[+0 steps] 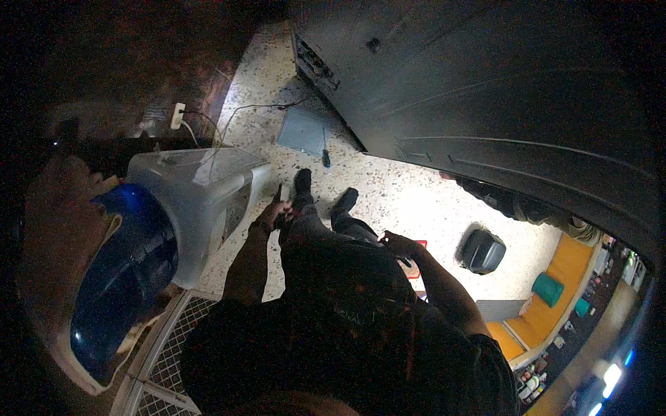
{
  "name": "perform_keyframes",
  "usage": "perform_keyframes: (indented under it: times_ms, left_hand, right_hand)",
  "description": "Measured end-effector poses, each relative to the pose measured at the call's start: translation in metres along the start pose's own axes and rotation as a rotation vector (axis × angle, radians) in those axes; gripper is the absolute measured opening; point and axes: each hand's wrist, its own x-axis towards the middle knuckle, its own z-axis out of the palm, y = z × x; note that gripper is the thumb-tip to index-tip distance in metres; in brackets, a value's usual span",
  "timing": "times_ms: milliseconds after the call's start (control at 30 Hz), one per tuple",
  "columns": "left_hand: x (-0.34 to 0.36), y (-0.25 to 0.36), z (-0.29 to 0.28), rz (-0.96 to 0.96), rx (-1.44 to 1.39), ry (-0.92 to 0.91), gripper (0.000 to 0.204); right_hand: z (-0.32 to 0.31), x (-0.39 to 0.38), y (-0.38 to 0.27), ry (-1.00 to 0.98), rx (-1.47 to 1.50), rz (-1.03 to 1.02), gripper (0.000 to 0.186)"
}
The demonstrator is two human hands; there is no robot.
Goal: The person repairs the electrical wiring of an appliance by stripping wires with a tool, using a flashlight for visibility, and testing the connections with a multimeter held by an assistant.
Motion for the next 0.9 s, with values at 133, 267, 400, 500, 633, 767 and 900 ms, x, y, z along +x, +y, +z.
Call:
perform_keyframes:
  times_ms: [133,267,400,500,633,767,900]
  left_hand:
    - [0.012,-0.060,-0.021,-0.103,0.473,0.140,0.100]
    - [-0.002,-0.110,-0.021,-0.182,0.345,0.102,0.076]
    - [-0.025,-0.098,0.008,-0.108,0.447,0.113,0.070]
    - [-0.075,-0.035,0.041,-0.227,0.493,-0.050,0.065]
    - [-0.064,-0.089,-0.041,-0.420,0.243,-0.165,0.049]
    - [-0.061,-0.082,-0.028,-0.486,0.087,-0.119,0.036]
    - [-0.055,-0.096,-0.018,-0.494,-0.053,-0.166,0.035]
  right_hand:
    - [-0.014,-0.038,-0.058,0.143,0.671,0.040,0.051]
    - [-0.022,-0.034,-0.079,0.143,0.925,-0.004,0.050]
    - [-0.022,-0.022,-0.125,0.079,0.946,-0.053,0.050]
    - [-0.019,-0.006,-0.135,0.068,0.914,-0.038,0.050]
    - [-0.024,0.007,-0.141,0.066,0.827,-0.015,0.047]
    - [-0.031,0.016,-0.128,0.100,0.756,-0.006,0.046]
    - [-0.035,0.018,-0.139,0.092,0.686,0.043,0.045]
